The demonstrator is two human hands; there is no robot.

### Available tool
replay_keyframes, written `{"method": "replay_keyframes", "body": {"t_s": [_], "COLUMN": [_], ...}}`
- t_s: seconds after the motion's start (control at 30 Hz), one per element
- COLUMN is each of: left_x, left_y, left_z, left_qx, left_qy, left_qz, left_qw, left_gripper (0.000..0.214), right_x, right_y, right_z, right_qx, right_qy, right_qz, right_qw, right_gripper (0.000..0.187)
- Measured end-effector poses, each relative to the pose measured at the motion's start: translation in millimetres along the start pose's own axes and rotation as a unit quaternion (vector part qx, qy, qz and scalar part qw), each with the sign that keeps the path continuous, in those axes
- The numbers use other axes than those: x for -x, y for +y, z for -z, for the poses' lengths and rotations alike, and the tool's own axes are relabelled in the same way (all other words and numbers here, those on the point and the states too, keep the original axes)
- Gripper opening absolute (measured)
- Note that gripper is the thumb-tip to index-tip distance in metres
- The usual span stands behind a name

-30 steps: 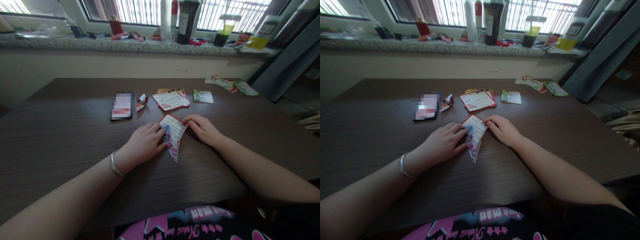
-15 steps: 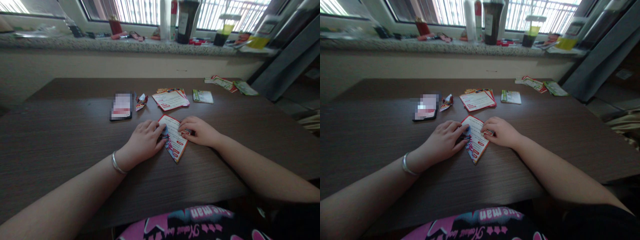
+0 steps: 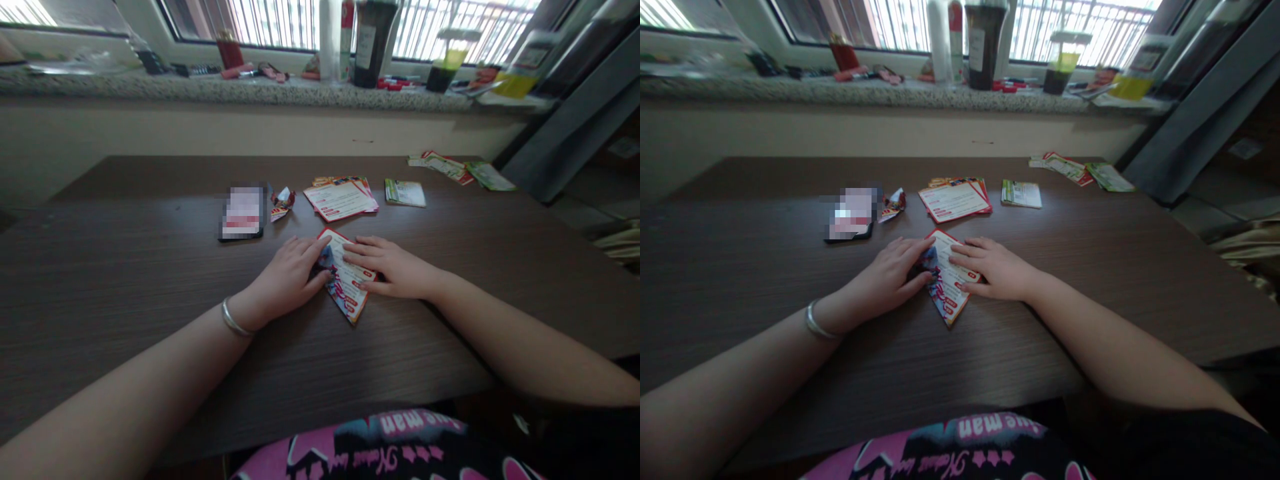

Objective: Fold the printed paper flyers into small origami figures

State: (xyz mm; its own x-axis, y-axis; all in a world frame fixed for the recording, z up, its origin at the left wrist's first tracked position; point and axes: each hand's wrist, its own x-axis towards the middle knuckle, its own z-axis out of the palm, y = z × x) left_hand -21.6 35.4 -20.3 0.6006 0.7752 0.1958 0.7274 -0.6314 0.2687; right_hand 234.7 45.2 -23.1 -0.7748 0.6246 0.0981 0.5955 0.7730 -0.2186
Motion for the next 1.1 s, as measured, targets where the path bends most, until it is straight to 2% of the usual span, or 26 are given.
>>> {"method": "replay_keyframes", "body": {"t_s": [0.13,0.27,0.33,0.63,0.8,1.1], "left_x": [0.1,1.2,1.1,-1.2,-0.5,2.1], "left_y": [-1.6,-2.8,-3.1,-7.3,-9.7,-4.5], "left_z": [3.2,7.9,9.9,14.1,12.3,3.5], "left_qx": [0.069,0.107,0.109,0.004,-0.061,-0.111], "left_qy": [0.057,0.134,0.148,0.126,0.094,0.009], "left_qz": [-0.001,-0.016,-0.020,-0.054,-0.099,-0.119], "left_qw": [0.996,0.985,0.983,0.991,0.989,0.987], "left_gripper": [0.054,0.034,0.029,0.032,0.027,0.036], "right_x": [-0.6,-1.2,-0.8,-0.4,-0.7,-1.2], "right_y": [-2.9,-3.9,-2.6,2.9,2.0,6.0], "right_z": [1.6,1.6,1.0,1.4,1.8,3.3], "right_qx": [0.026,0.057,0.067,0.093,0.091,0.053], "right_qy": [-0.003,0.009,0.016,0.021,0.040,0.065], "right_qz": [-0.006,-0.019,-0.031,-0.073,-0.079,-0.007], "right_qw": [1.000,0.998,0.997,0.993,0.992,0.996], "right_gripper": [0.061,0.059,0.058,0.055,0.056,0.037]}}
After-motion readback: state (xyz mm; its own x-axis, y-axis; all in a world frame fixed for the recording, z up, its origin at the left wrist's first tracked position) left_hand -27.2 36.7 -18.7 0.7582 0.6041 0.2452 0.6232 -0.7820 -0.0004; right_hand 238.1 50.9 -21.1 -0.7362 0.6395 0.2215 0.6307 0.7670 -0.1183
